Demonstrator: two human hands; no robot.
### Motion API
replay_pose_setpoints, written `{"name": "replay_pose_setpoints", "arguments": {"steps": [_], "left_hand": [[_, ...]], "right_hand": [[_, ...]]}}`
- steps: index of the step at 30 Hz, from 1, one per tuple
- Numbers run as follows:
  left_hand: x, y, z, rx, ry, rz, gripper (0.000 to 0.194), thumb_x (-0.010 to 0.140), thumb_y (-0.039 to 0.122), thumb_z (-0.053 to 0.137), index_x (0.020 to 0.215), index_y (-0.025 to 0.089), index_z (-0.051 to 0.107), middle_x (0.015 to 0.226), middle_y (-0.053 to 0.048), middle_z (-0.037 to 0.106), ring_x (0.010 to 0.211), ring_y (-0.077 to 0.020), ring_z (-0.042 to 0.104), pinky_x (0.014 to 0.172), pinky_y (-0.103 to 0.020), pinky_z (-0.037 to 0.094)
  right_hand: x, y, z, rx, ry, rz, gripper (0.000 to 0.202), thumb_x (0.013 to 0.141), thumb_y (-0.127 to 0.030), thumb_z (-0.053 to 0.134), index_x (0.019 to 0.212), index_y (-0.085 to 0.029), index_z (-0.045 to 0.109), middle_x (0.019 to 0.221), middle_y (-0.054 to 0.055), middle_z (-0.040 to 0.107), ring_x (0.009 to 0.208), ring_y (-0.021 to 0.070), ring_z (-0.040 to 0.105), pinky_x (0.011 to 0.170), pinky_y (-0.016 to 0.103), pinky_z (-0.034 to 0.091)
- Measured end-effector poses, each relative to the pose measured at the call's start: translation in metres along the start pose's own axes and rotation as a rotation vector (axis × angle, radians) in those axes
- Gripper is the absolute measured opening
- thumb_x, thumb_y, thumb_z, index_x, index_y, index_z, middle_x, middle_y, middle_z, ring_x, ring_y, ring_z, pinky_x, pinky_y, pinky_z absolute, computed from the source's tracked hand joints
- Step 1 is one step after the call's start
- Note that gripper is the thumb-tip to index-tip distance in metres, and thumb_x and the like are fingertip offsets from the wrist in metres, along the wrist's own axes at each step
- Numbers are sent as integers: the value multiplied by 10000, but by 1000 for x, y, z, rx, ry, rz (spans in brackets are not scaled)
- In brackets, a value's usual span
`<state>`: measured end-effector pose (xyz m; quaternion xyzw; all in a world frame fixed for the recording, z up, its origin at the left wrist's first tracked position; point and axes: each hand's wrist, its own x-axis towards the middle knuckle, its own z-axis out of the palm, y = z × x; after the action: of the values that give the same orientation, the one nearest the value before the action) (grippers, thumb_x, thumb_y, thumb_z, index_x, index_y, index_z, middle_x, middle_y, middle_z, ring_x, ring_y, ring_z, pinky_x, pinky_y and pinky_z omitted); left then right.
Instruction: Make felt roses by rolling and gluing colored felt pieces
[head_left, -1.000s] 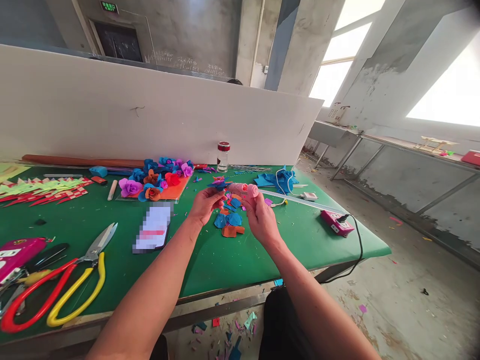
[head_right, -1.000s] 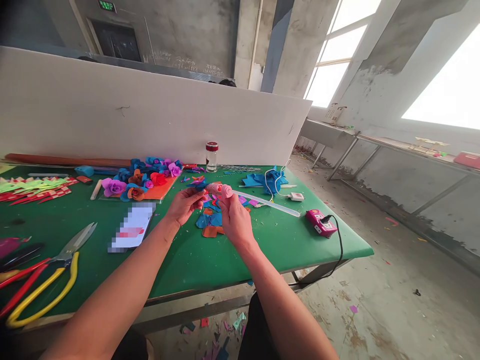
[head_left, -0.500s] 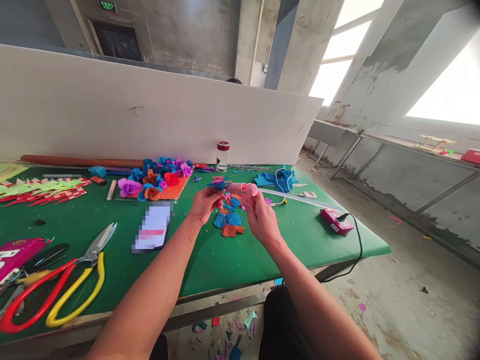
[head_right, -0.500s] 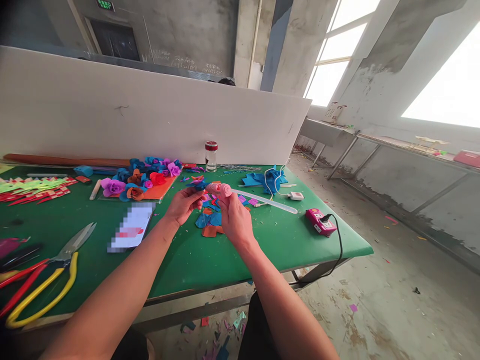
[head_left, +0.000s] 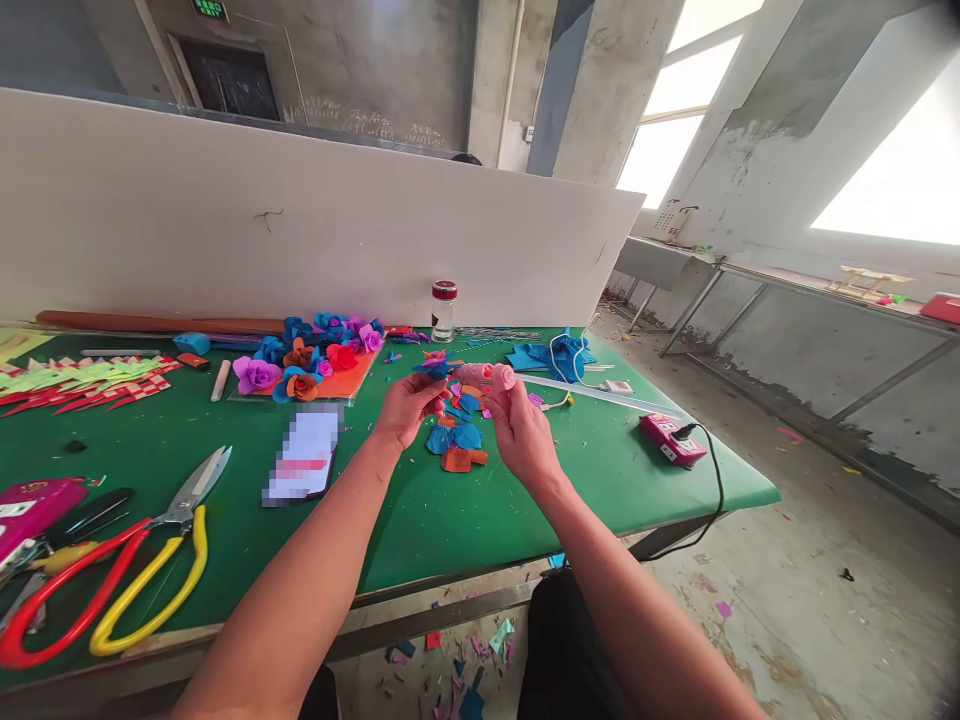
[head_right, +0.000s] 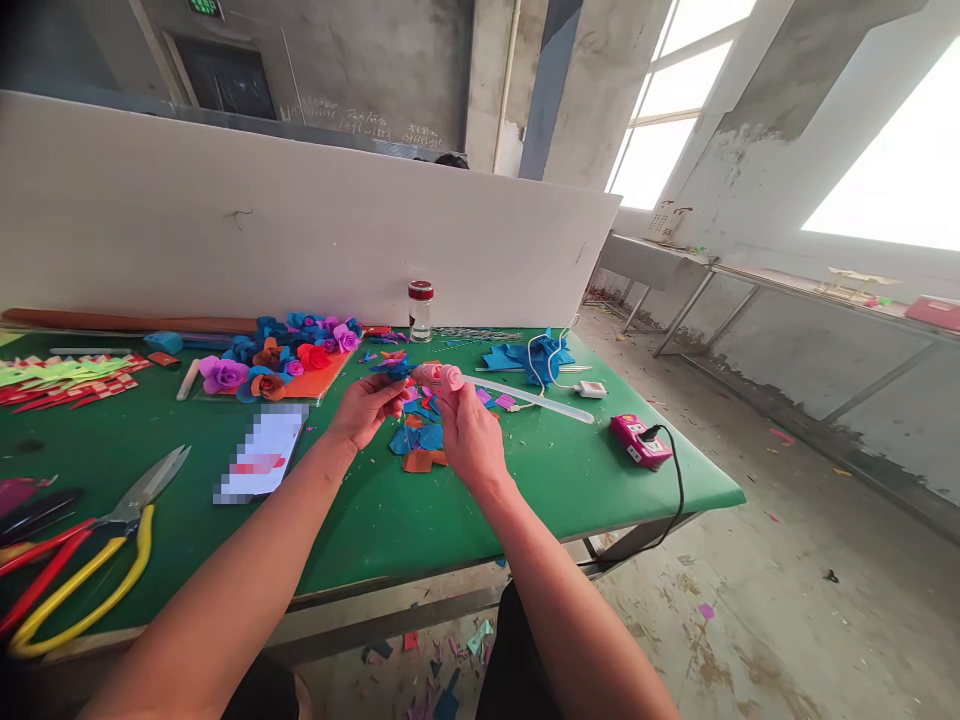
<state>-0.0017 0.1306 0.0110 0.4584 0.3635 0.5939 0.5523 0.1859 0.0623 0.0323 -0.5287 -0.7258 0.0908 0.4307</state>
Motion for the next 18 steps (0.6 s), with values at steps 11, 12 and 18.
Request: {"name": "replay_pose_setpoints", "arguments": {"steps": [11, 12, 18], "left_hand": [[0, 0, -1, 6, -5, 4, 318, 592, 364, 893, 744, 154, 709, 685, -31, 700, 520, -91, 545, 508, -253, 425], [0, 0, -1, 7, -5, 2, 319, 592, 363, 894, 742, 153, 708, 683, -31, 699, 518, -91, 545, 506, -253, 424], [-1, 2, 1, 0, -11, -2, 322, 589, 362, 898, 739, 152, 706, 675, -32, 700, 515, -89, 544, 497, -247, 420]], "right_hand": [[1, 0, 1, -8, -14, -2, 397, 995, -345, 389, 1355, -185, 438, 965, 111, 740, 780, 275, 678, 616, 304, 428], [1, 0, 1, -9, -14, 0, 399, 995, -346, 389, 1357, -184, 439, 969, 112, 741, 777, 275, 678, 615, 303, 428], [1, -1, 0, -10, -9, -6, 393, 992, -337, 394, 1354, -192, 443, 961, 107, 750, 761, 274, 679, 609, 302, 424]]}}
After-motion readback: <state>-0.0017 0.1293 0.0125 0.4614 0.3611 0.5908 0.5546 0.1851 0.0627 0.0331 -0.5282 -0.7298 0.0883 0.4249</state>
